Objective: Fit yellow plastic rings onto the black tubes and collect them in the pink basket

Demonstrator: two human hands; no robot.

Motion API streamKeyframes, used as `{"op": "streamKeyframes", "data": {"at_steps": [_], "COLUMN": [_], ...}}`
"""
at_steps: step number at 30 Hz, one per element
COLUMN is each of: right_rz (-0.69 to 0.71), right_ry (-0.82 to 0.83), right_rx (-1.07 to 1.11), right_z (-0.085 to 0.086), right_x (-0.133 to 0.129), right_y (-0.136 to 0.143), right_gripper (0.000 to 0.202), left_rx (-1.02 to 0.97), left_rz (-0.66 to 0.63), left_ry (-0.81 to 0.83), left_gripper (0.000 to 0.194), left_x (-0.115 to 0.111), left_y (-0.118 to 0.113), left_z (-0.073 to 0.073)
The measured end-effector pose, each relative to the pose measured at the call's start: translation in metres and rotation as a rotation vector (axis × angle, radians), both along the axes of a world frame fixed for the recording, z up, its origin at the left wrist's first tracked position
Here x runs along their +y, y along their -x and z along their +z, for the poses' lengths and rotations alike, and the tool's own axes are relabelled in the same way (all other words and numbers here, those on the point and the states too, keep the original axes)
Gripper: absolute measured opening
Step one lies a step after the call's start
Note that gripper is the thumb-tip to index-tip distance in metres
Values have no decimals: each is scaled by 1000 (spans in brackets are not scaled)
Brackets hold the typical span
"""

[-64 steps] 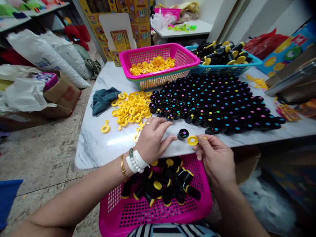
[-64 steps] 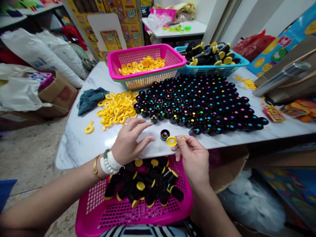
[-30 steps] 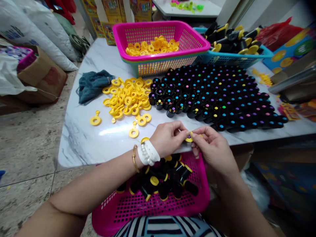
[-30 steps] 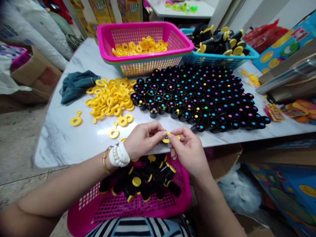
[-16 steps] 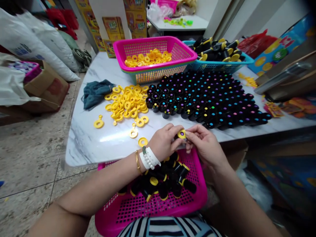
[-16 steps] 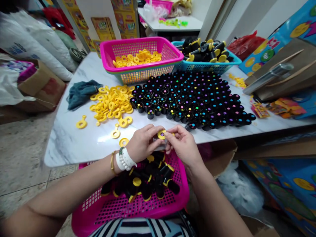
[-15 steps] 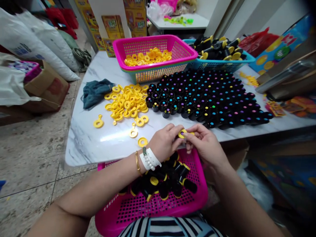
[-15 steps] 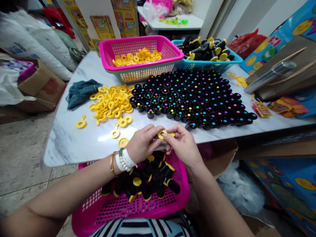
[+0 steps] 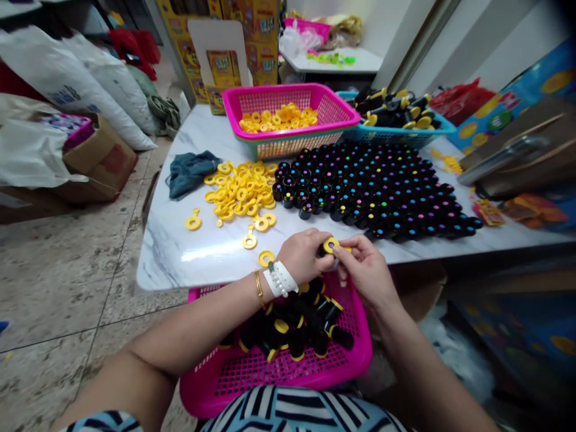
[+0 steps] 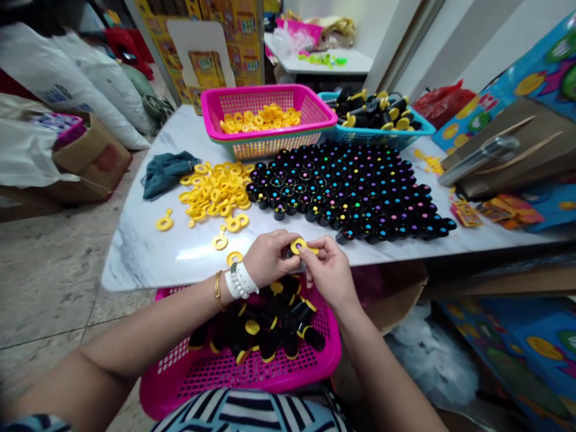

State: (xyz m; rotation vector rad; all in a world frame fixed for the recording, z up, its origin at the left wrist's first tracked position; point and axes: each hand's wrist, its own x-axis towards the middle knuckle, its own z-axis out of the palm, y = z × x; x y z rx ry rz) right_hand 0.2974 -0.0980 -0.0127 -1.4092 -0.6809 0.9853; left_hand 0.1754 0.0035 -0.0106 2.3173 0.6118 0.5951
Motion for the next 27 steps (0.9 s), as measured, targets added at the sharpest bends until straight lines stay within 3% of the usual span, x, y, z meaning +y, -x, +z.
{"op": "streamKeyframes", "data": {"at_steps": [7,9,14,18,27], "right_rz": [-27,10,277,319,430], "right_ry": [-25,24,251,301,238], "right_rx": [247,215,10,-96,149], "right_z": [3,5,23,38,13], "right_x": [-9,-6,13,25,19], "right_y": [-21,-28,-28,-22,-28], "right_gripper": [31,33,39,38,47], "left_rx": [15,8,13,6,111], "left_rz": [-59,-46,-48,-20,-15], "left_ry": [111,100,93,38,-18], "left_gripper": [9,8,15,30,42], "left_x": [5,5,5,10,5], "left_y": [4,4,3,-1,5], "left_z": [6,5,7,13,-2]}}
